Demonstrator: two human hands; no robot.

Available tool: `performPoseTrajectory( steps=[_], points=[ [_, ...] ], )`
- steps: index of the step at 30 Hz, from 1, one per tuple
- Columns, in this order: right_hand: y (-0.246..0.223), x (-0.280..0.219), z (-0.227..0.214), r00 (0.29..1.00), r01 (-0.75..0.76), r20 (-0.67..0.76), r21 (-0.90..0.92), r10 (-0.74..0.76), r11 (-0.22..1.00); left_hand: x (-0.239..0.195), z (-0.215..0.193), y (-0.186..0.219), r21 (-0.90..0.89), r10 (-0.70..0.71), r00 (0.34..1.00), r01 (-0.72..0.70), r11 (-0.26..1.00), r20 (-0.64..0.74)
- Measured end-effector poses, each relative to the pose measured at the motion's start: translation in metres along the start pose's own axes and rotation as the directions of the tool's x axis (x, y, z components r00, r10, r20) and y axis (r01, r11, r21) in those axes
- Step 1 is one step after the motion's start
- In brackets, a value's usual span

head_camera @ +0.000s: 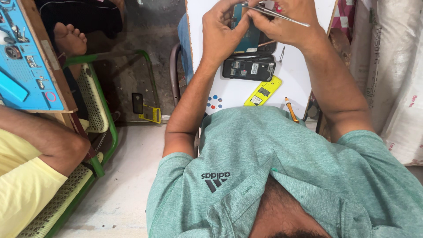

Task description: The person holds a small circuit board and uses a toothbrush to scrub its surface. They then switch to a metal tool to scrape or clean specific areas on the board.

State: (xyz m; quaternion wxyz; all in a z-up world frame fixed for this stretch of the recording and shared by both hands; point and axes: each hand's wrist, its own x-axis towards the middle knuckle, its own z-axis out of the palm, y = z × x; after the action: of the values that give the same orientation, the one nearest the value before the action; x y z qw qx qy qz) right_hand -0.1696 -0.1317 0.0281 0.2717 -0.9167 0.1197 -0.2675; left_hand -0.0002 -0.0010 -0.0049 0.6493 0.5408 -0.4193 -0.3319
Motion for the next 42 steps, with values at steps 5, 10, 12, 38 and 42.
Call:
performPoseTrajectory(
  steps=[5, 10, 12, 38, 42],
  points=[
    [0.001, -0.004, 0.003, 0.999, -0.024, 0.026, -0.008, 0.024, 1.0, -0.001, -0.001, -0.003, -0.007, 0.008, 1.0, -0.008, 1.0, 0.015],
    [0.004, -0.004, 0.006, 0.996, -0.063, 0.06, -0.012, 0.064, 0.998, -0.001, -0.001, -0.004, -0.04, -0.021, 1.0, 0.022, 0.999, 0.016],
    [0.004, -0.004, 0.005, 0.997, -0.059, 0.058, -0.001, 0.059, 0.998, -0.001, -0.001, -0.004, -0.053, -0.032, 0.999, 0.032, 0.998, 0.016],
    [-0.045, 0.042, -0.012, 0.996, -0.07, -0.04, 0.142, 0.076, 0.987, 0.003, -0.002, 0.025, 0.191, -0.068, 0.996, 0.079, 0.978, -0.063],
    [-0.05, 0.039, -0.01, 0.995, -0.084, -0.045, 0.134, 0.091, 0.987, 0.0, -0.003, 0.028, 0.171, -0.105, 0.994, 0.111, 0.979, -0.04]
  ],
)
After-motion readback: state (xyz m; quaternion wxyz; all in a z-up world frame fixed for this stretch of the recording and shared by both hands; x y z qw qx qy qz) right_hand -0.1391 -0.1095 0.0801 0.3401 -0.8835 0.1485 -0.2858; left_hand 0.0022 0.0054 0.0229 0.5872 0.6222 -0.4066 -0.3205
